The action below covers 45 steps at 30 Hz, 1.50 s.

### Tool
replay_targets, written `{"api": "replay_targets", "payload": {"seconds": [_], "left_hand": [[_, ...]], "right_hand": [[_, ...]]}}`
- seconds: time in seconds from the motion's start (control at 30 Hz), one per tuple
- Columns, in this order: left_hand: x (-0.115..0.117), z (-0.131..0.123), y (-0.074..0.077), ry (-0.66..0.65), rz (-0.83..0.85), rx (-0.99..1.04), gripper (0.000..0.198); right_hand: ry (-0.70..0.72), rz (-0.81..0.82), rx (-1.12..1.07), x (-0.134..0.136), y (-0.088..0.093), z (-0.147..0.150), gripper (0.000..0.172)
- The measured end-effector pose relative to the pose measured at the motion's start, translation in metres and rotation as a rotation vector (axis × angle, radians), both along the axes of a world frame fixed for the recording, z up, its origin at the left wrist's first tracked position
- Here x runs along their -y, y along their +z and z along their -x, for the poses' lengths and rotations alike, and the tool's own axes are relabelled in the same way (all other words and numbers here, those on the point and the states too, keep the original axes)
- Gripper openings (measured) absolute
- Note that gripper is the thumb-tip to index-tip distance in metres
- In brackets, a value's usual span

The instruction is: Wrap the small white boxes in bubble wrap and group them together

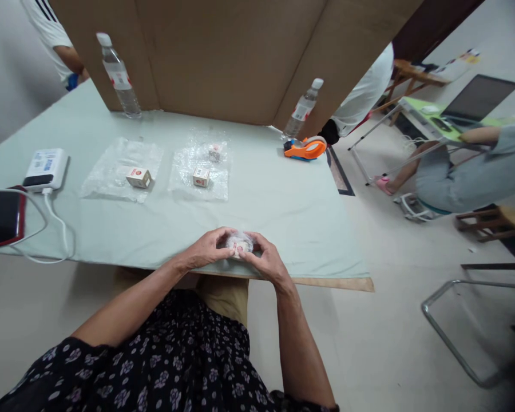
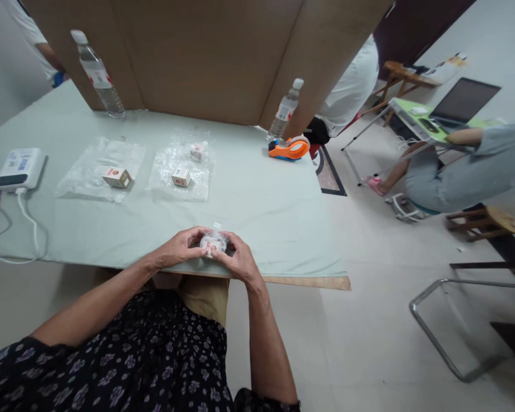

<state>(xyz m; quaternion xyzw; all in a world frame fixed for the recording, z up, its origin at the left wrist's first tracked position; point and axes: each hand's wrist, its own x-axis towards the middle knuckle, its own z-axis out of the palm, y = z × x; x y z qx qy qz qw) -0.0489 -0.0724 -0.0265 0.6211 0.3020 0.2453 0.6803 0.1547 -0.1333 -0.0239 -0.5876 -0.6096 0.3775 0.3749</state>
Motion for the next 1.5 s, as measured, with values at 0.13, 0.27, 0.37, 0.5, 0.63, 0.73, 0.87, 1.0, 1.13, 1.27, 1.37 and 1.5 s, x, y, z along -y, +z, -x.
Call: {"api": "replay_targets", "payload": {"seconds": [0.13, 0.27, 0.37, 0.5, 0.63, 0.73, 0.87, 1.0, 1.13, 1.27, 1.37, 1.5], "left_hand": [[-0.005, -0.002, -0.003, -0.024, -0.007, 0.003, 0.047], [-0.007, -0.004, -0.005, -0.029, -0.013, 0.015, 0.047], [-0.006, -0.004, -0.005, -0.034, -0.005, 0.025, 0.045], [-0.004, -0.003, -0.004, -0.029, -0.006, 0.026, 0.043], [-0.002, -0.003, -0.005, 0.011, -0.047, -0.009, 0.038], [-0.001, -0.002, -0.007, 0.010, -0.067, 0.006, 0.036], [-0.001, -0.001, -0.008, 0.022, -0.079, 0.007, 0.032], [-0.001, -0.001, -0.007, 0.025, -0.087, -0.002, 0.031], [-0.002, 0.000, -0.008, 0.032, -0.105, -0.025, 0.031], [-0.001, -0.002, -0.010, 0.051, -0.135, -0.039, 0.031], [0.000, -0.002, -0.011, 0.083, -0.129, -0.044, 0.033], [0.000, 0.001, -0.010, 0.045, -0.111, -0.030, 0.049]], "right_hand": [[-0.058, -0.089, -0.027, -0.015, 0.002, 0.006, 0.027], [-0.187, -0.145, -0.129, -0.025, -0.004, 0.020, 0.024], [-0.239, -0.152, -0.186, -0.022, -0.004, 0.026, 0.023], [-0.213, -0.139, -0.137, -0.010, 0.005, 0.026, 0.018], [-0.146, -0.238, 0.002, 0.004, 0.012, 0.027, 0.016], [-0.108, -0.294, 0.125, 0.012, 0.011, 0.028, 0.019], [-0.037, -0.369, 0.326, 0.018, 0.008, 0.024, 0.023], [0.075, -0.432, 0.470, 0.023, 0.005, 0.015, 0.029], [0.135, -0.507, 0.601, 0.028, -0.004, 0.013, 0.041], [0.086, -0.564, 0.681, 0.028, -0.016, 0.017, 0.040], [0.079, -0.568, 0.604, 0.025, -0.020, 0.017, 0.039], [0.075, -0.476, 0.411, 0.016, -0.014, 0.006, 0.030]]}}
